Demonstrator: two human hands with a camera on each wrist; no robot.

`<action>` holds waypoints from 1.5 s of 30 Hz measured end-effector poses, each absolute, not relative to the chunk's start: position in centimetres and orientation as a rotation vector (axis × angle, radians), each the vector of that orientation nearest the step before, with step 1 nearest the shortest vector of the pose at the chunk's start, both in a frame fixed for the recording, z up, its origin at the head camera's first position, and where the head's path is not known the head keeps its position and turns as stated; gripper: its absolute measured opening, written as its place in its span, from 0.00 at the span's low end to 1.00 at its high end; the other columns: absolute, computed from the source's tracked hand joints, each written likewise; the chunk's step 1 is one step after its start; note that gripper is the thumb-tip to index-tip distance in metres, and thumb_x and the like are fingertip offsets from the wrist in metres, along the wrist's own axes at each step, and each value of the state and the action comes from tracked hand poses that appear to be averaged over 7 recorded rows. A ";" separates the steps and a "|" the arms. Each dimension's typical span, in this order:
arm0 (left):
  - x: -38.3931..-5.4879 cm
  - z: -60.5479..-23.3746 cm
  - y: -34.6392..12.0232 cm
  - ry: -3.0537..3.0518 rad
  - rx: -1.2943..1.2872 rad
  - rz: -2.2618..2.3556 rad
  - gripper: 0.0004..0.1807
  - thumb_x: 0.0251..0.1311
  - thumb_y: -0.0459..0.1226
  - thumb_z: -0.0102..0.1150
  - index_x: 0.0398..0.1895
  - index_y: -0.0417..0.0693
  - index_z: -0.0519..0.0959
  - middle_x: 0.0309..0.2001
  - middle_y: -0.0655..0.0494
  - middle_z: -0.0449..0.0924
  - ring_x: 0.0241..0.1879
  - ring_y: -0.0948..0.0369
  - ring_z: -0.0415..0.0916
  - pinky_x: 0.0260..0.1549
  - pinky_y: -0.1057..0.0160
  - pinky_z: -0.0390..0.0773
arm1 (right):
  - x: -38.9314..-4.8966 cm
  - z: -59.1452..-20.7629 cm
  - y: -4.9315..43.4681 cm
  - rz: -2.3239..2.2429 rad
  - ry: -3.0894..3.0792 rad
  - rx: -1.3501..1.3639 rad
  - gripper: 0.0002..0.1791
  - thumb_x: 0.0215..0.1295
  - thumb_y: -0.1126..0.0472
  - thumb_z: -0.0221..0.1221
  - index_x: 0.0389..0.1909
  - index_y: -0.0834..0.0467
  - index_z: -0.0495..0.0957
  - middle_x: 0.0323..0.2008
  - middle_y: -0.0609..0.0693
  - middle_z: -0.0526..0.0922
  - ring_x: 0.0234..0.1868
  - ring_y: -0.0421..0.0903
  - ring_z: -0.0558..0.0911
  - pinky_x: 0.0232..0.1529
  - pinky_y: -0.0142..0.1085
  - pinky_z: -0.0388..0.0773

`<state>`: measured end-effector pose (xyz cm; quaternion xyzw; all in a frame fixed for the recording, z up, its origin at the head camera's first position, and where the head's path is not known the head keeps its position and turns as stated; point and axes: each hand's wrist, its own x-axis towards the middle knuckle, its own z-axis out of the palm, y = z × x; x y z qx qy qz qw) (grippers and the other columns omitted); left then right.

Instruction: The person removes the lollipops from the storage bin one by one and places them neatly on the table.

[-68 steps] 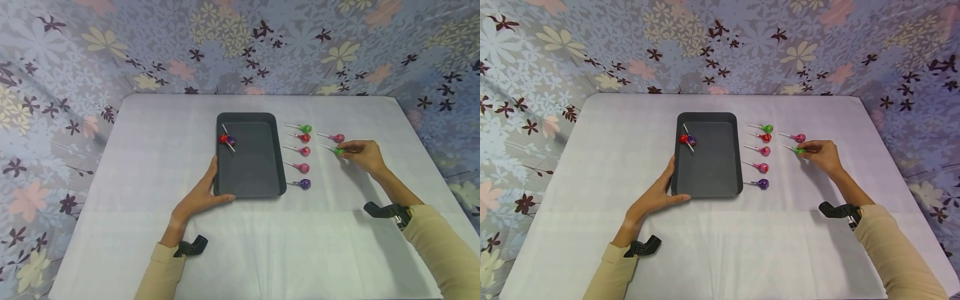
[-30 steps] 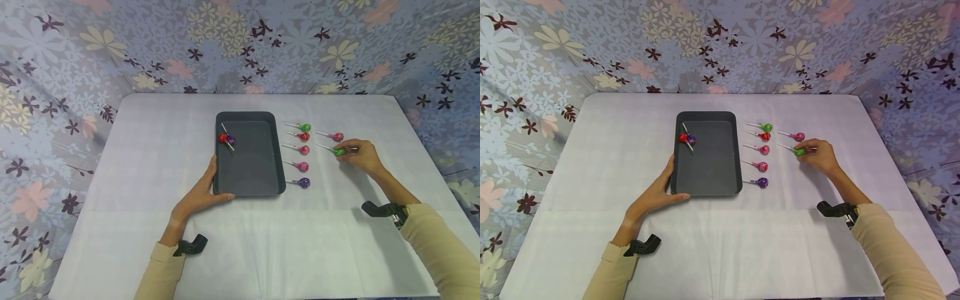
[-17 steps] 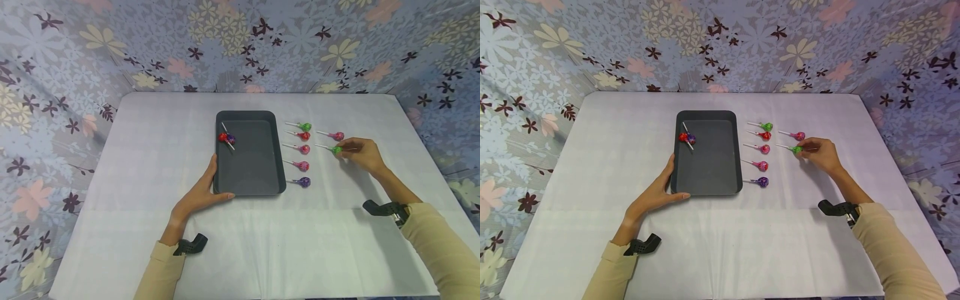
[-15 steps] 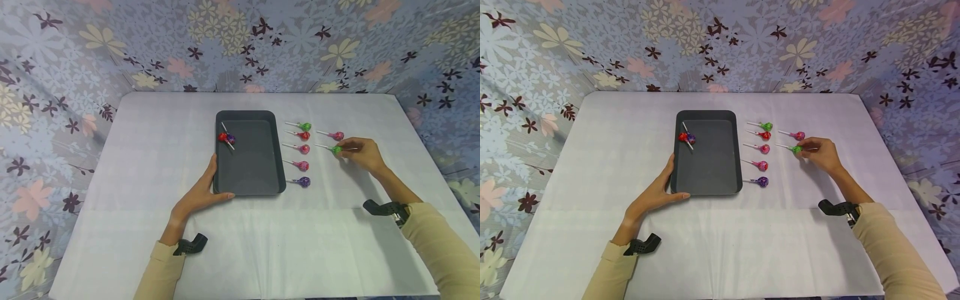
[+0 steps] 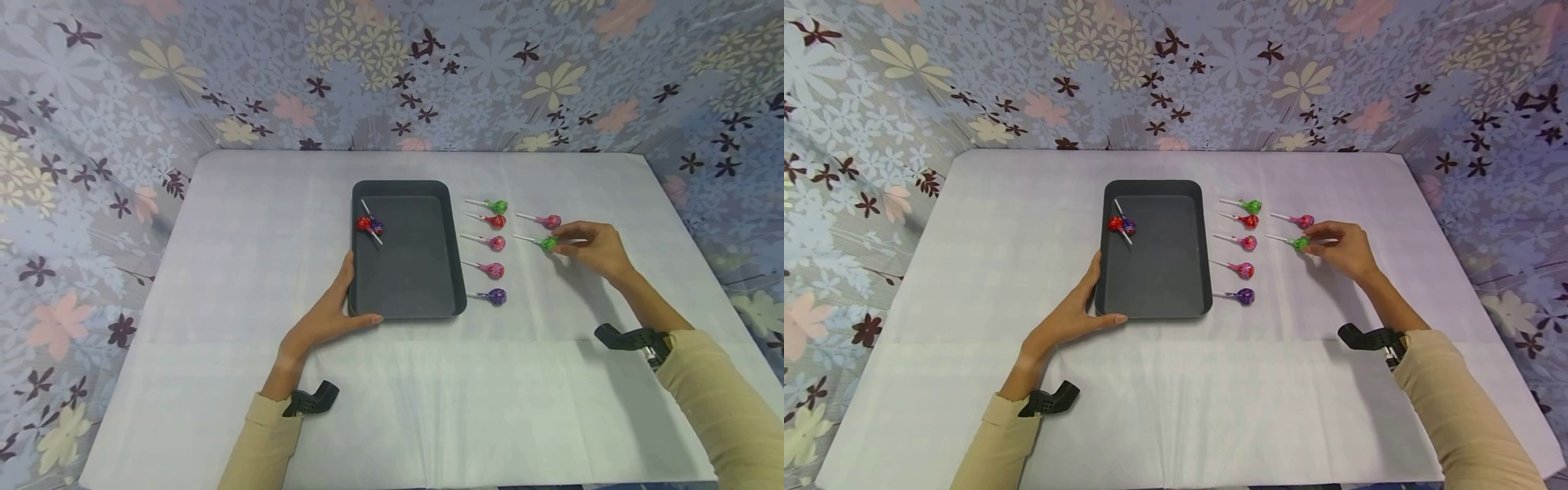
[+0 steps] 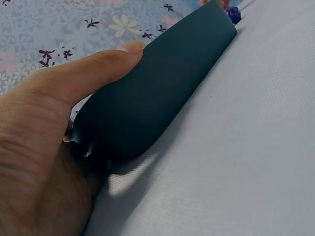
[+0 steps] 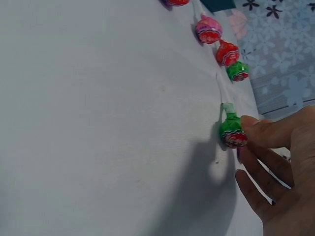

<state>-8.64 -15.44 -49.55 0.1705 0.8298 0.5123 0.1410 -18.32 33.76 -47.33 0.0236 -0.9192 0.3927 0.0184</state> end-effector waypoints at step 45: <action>-8.7 -49.3 -15.5 2.394 0.485 1.481 0.68 0.52 0.54 0.71 0.77 0.58 0.25 0.78 0.60 0.24 0.78 0.59 0.27 0.74 0.45 0.42 | -24.4 -43.1 7.5 1.464 -3.139 0.619 0.17 0.64 0.63 0.63 0.51 0.66 0.81 0.48 0.61 0.85 0.46 0.55 0.84 0.48 0.44 0.81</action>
